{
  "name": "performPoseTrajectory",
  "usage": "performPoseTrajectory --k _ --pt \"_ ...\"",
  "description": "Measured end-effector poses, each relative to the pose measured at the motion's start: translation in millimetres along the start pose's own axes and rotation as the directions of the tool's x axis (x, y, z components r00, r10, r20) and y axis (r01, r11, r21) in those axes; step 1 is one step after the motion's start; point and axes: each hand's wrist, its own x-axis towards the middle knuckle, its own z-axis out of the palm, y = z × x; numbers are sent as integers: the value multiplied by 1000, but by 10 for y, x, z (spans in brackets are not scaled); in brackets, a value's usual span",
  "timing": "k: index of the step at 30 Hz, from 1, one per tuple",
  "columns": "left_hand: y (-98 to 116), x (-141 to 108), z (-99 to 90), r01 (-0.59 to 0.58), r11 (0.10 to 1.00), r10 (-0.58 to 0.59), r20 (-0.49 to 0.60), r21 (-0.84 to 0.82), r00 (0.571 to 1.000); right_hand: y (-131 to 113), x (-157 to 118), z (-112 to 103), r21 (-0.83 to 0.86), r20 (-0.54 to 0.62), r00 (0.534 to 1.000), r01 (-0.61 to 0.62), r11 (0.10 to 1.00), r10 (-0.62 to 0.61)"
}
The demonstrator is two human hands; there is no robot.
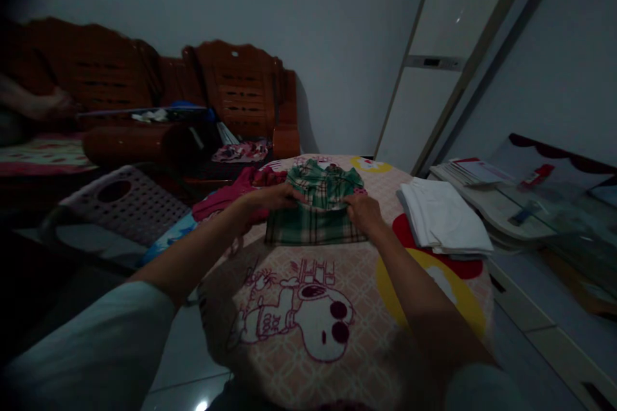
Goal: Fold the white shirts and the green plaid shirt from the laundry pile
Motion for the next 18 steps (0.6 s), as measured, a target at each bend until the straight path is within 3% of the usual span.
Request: performPoseTrajectory --k 1,3,5,6,9,11,14,18 --pt "-57 91 -100 52 995 -44 -90 88 995 10 123 -5 -28 -46 999 -24 999 22" --pt "-122 190 -180 165 954 -66 -361 251 930 14 246 18 -54 -120 991 -65 996 58" --pt "-127 166 -85 207 916 -13 -493 343 870 9 202 90 -48 -140 989 -43 998 36" --pt "-114 114 21 189 909 16 -484 371 875 9 130 142 -39 -129 992 -6 999 1" --pt "-53 -113 462 76 899 42 -257 432 965 36 -166 327 1 -49 991 122 993 -122" --pt "-24 -246 746 40 888 23 -130 458 991 69 -335 437 27 18 982 187 982 -188" --pt "-22 -322 1008 117 873 -46 -158 474 986 108 -441 549 23 98 970 223 974 -224" --pt "-57 -258 1032 169 868 -75 -213 468 974 136 -392 597 17 100 981 163 986 -164"
